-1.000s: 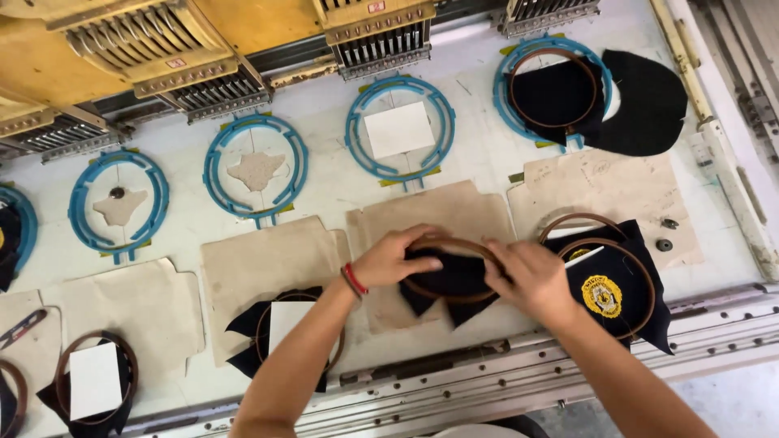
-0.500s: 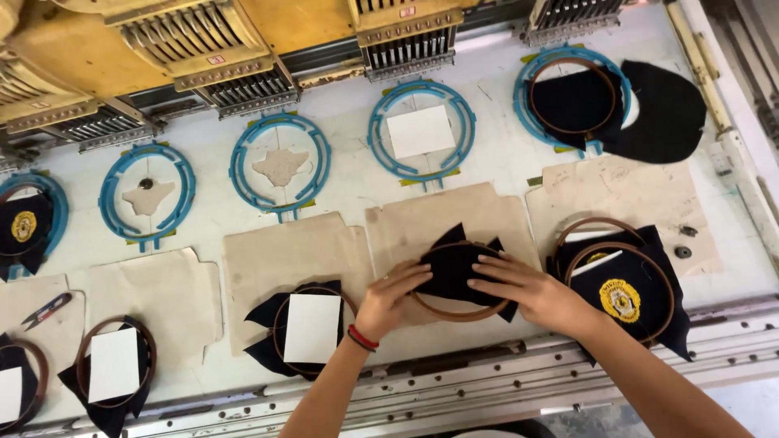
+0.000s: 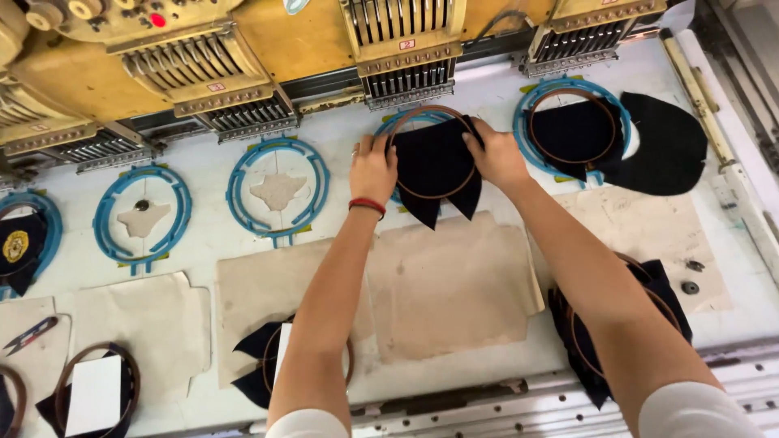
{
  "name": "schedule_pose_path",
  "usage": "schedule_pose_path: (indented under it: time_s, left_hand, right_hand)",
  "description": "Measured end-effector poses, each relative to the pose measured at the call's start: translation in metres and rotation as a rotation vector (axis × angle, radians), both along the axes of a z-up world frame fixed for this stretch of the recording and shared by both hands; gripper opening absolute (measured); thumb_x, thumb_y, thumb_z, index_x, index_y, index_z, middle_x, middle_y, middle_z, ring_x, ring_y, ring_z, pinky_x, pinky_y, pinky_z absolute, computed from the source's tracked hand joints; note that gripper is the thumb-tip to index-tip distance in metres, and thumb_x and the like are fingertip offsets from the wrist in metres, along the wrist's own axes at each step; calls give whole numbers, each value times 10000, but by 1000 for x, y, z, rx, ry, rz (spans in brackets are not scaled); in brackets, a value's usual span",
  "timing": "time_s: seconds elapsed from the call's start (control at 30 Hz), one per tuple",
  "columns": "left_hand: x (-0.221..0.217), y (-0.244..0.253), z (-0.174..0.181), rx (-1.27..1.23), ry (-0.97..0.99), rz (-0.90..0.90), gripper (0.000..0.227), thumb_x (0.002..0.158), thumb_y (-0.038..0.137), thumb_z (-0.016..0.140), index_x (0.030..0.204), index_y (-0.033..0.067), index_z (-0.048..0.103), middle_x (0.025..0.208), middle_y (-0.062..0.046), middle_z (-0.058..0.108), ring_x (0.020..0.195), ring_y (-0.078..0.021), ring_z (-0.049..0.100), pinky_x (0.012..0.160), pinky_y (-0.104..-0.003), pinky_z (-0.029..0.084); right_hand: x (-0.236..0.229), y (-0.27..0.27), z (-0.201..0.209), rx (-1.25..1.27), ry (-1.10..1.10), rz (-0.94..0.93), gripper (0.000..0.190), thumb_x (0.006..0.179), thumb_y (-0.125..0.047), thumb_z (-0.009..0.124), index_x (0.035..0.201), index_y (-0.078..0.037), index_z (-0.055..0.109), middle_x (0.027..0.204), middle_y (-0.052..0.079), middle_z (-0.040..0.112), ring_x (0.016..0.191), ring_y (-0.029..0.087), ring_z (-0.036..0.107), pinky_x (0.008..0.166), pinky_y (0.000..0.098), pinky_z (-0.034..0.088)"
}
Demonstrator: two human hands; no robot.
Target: Loading fabric pieces and backing paper into the hoops of a multi-head industrial embroidery machine.
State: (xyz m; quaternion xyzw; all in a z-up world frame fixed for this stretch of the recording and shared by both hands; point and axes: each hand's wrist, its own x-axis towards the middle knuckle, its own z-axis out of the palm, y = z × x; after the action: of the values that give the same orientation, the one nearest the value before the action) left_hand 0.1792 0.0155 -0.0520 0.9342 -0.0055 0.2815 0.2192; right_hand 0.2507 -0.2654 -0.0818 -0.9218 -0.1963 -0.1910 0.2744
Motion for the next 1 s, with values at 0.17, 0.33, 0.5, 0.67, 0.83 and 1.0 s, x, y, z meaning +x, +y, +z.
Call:
schedule_pose_path:
  time_s: [0.17, 0.33, 0.5, 0.67, 0.83, 1.0]
  left_hand:
    - [63, 13, -67, 91, 100, 90, 222, 1013, 190, 695, 1211, 100, 738, 1112, -66, 589, 1079, -342, 667, 972, -439, 599]
    - [41, 10, -76, 116, 69, 96, 296, 930, 77, 759, 1226, 74, 741, 1094, -72, 555, 1071, -325, 627, 987, -421, 577]
    - [35, 13, -78, 386, -81, 42, 316, 969, 58, 629, 1265, -14, 712, 1111, -125, 524, 1029, -343, 608, 831, -417, 601]
    - [41, 8, -94, 516, -82, 72, 328, 951, 32, 592, 1233, -91, 706, 1147, -175, 591, 1030, -390, 650, 815, -419, 627]
    - [-13, 5, -58, 25, -18, -81, 580, 1001, 151, 702, 1531, -32, 556, 1423, -256, 528, 1345, -504, 553, 1139, -540, 499]
    - [-164, -30, 35, -202, 64, -228, 492, 1020, 141, 695, 1496, 47, 615, 1450, -230, 521, 1355, -464, 580, 1038, -472, 591]
  right_hand:
    - [25, 28, -15, -177, 126, -107, 394, 1099, -463, 637, 1426, -256, 710, 880, 137, 808, 811, 402, 800, 753, 548, 673]
    - [-5, 33, -16, -356, -104, -112, 378, 1091, -408, 624, 1399, -213, 726, 843, 77, 804, 704, 311, 804, 636, 483, 659]
    - [-19, 37, -22, -385, -359, -142, 395, 992, -266, 647, 1370, -252, 760, 834, 9, 710, 571, 242, 745, 492, 409, 626]
    - [-9, 32, -21, -429, -130, -94, 439, 1001, -348, 626, 1425, -285, 718, 866, 51, 739, 679, 321, 779, 573, 502, 639]
    - [-12, 37, 72, -270, -118, -76, 315, 1035, -458, 682, 1274, -289, 801, 930, 23, 667, 866, 282, 772, 644, 461, 661]
    - [3, 54, 188, 77, -503, 49, 298, 1106, -252, 712, 1398, -238, 770, 963, -4, 571, 817, 178, 668, 672, 320, 611]
